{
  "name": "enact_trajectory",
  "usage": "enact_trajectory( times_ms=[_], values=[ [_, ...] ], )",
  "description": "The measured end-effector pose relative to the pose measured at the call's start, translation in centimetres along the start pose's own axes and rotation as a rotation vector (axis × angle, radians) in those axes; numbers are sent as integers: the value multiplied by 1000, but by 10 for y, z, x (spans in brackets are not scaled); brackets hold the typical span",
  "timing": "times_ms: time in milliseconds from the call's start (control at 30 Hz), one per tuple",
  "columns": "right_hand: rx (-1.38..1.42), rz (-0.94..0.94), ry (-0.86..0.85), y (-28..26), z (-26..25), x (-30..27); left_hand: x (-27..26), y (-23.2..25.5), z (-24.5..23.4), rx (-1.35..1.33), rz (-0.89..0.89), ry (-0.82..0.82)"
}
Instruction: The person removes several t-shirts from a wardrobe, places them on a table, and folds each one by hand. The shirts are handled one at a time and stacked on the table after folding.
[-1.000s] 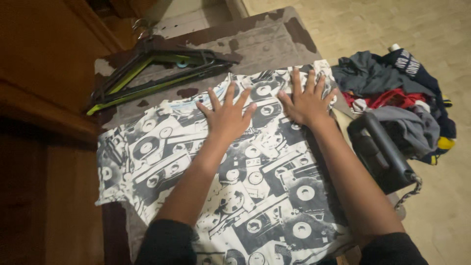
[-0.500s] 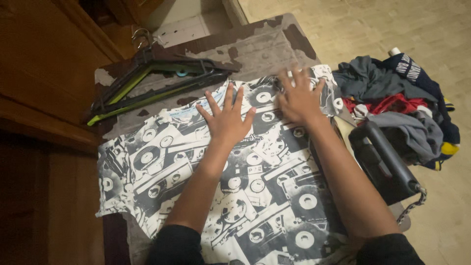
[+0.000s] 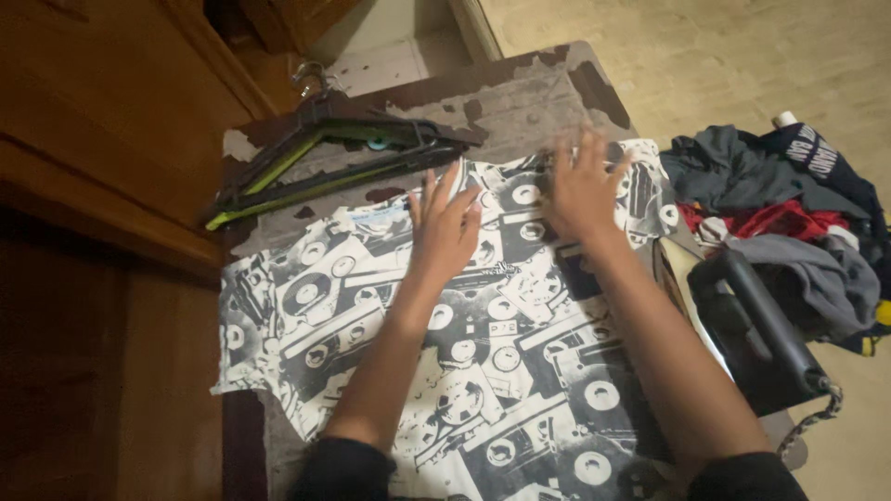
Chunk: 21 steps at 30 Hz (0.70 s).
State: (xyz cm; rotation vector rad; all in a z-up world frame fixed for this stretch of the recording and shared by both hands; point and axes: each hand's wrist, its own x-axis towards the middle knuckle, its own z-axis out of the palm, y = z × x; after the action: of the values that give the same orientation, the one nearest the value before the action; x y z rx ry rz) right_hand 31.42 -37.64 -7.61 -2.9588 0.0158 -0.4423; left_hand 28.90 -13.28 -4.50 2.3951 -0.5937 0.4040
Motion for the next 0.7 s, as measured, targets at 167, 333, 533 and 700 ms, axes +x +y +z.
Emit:
enact_trajectory(
  times_ms=[167,333,533,700],
  values=[
    [189,-96,-206,-65,-22,-13,-42,-32,-39,179,-222,38],
    [109,-23,-422,-78,-36,-14,-95,-65,-126,361,-438,17],
    [146,51,-358,-78,-32,-12,-116,-76,-173,427,-985,-284],
    [121,89,-349,-71,-31,-15,-108,-93,-165,511,-870,-247]
  ],
)
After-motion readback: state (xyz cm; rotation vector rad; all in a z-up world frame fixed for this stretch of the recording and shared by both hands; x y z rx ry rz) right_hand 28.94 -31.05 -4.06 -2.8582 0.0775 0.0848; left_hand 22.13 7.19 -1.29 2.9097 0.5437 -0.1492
